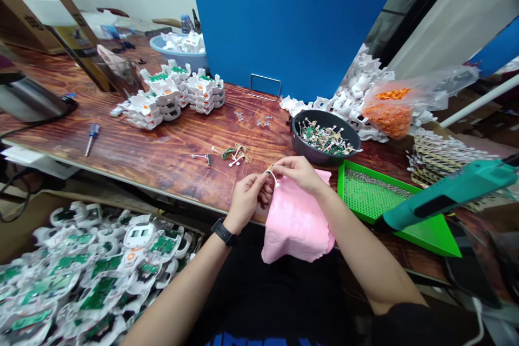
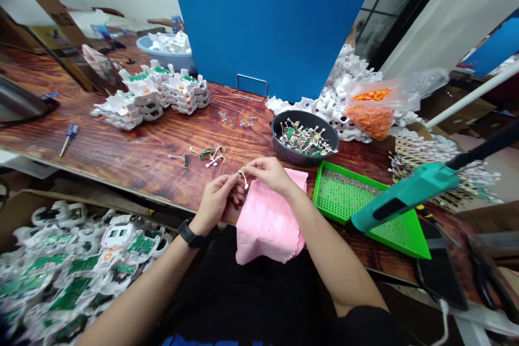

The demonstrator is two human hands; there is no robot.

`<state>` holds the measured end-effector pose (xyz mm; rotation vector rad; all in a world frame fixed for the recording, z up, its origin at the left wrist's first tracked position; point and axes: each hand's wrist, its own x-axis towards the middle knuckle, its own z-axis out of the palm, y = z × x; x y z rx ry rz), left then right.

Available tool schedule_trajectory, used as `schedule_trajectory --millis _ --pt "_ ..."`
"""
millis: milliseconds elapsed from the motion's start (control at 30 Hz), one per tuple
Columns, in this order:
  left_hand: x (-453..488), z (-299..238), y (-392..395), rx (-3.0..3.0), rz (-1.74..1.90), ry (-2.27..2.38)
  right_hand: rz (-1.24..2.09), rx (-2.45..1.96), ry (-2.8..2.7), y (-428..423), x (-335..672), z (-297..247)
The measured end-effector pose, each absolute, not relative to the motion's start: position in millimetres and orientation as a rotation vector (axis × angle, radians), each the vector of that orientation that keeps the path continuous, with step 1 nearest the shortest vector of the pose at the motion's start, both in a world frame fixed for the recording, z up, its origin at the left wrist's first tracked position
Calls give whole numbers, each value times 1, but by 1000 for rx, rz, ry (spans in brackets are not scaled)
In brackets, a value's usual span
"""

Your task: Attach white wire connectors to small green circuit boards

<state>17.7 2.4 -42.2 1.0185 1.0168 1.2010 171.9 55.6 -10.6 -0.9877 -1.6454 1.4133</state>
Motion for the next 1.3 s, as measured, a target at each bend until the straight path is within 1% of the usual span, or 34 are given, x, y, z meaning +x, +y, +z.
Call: schedule_trajectory --millis 133,200,267,400,433,467,500,533,567,633,700,733,800,867,967,1133,1233,1300 --pt "18 -42 3 972 1219 1002 1341 -1000 -1657 56 170 -11" --pt "19 -41 3 943 1236 1005 1154 -1032 -1617 59 175 -5" --pt "20 -41 3 951 1240 1015 797 -1129 -1520 65 188 6" --pt "21 -40 2 1034 1228 1039 -104 -1528 -1399 76 215 30" --pt "21 -40 2 1040 1221 1045 -253 -1606 -1399 77 215 34" --pt "21 -40 2 1042 1210 1049 -333 -1646 -1434 77 212 35" --pt "20 -40 2 1043 1199 1050 -342 -1646 -1511 78 204 35" --pt "20 -40 2 1051 1190 1048 -283 -1612 -1629 78 193 32" --pt "20 -40 2 1065 1186 1045 -157 -1543 -1800 79 179 27" --pt "19 -40 2 1099 1188 1043 187 -1417 -2101 84 148 13" --pt "18 -41 1 1115 1193 1045 541 -1415 -2208 92 121 -3" --pt "18 -41 1 1115 1193 1043 659 -1431 -2232 96 110 -10" --pt "17 -42 0 1108 1185 1033 763 -1467 -2220 104 97 -19" --pt "17 -42 0 1108 1177 1020 767 -1460 -2182 108 97 -22" --pt "17 -43 0 1102 1192 1019 837 -1336 -2074 105 116 -15" --pt "19 -44 3 949 1334 1039 1346 -1140 -1726 85 167 2" --pt "19 -43 6 850 1411 1023 1508 -1101 -1675 70 185 5" --pt "19 -42 6 916 1338 998 1607 -1097 -1684 61 188 4"
